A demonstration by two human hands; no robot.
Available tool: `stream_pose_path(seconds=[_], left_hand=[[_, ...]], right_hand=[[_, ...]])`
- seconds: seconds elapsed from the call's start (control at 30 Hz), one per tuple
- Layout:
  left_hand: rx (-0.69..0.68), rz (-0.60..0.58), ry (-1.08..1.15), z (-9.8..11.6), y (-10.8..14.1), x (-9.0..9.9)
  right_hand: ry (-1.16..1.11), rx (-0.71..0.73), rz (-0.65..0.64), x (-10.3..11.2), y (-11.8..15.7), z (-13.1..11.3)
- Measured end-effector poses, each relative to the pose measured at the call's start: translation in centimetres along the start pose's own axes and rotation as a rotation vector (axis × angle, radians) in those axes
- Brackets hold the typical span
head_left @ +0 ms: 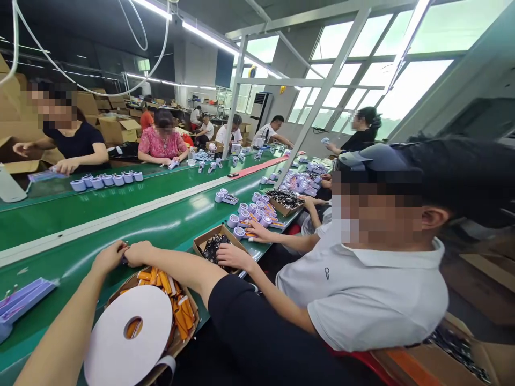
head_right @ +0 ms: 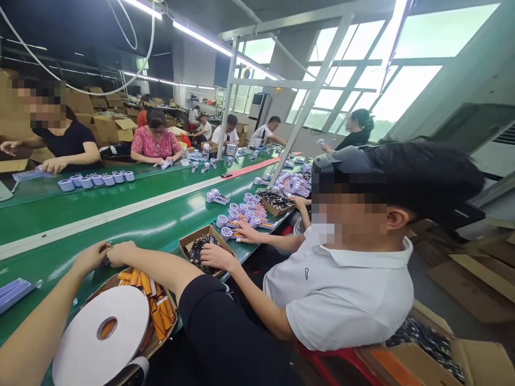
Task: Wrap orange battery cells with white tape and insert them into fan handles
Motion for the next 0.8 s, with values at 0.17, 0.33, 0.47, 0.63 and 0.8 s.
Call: stream_pose_path(seconds=[0.17, 0.33, 0.47, 0.63, 0.8], left_hand=[[-0.056, 0.255, 0.028, 1.8, 7.2, 0.9], [-0.456, 0.103, -0.025, 4.8, 22.0, -3.0], [-0.417, -0.146, -0.194, 6.6, 27.6, -3.7], [-0.400, -0.287, -0.229, 8.0, 29.2, -1.6], [-0.238, 0.075, -0.129, 6.1, 32.5, -1.0]], right_hand=[[0.036, 0.034, -0.022, 2.1, 1.6, 2.6], [0.026, 0.045, -0.001, 3.9, 4.8, 4.6], [-0.051, 0.082, 0.070, 5.3, 7.1, 3.2], [-0.230, 0.157, 0.215, 5.4, 13.9, 1.9], [-0.652, 0.134, 0.602, 1.7, 24.9, 2.7]])
Point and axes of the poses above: each hand's wrist, its own y-axis away from the middle knuckle, its own x-axis out of the back of the hand, z = x × y, the point moved 4 cm from there along -y, towards the middle knuckle, and after that the axes turned 12 degrees about -y, right-handed, at the moved point
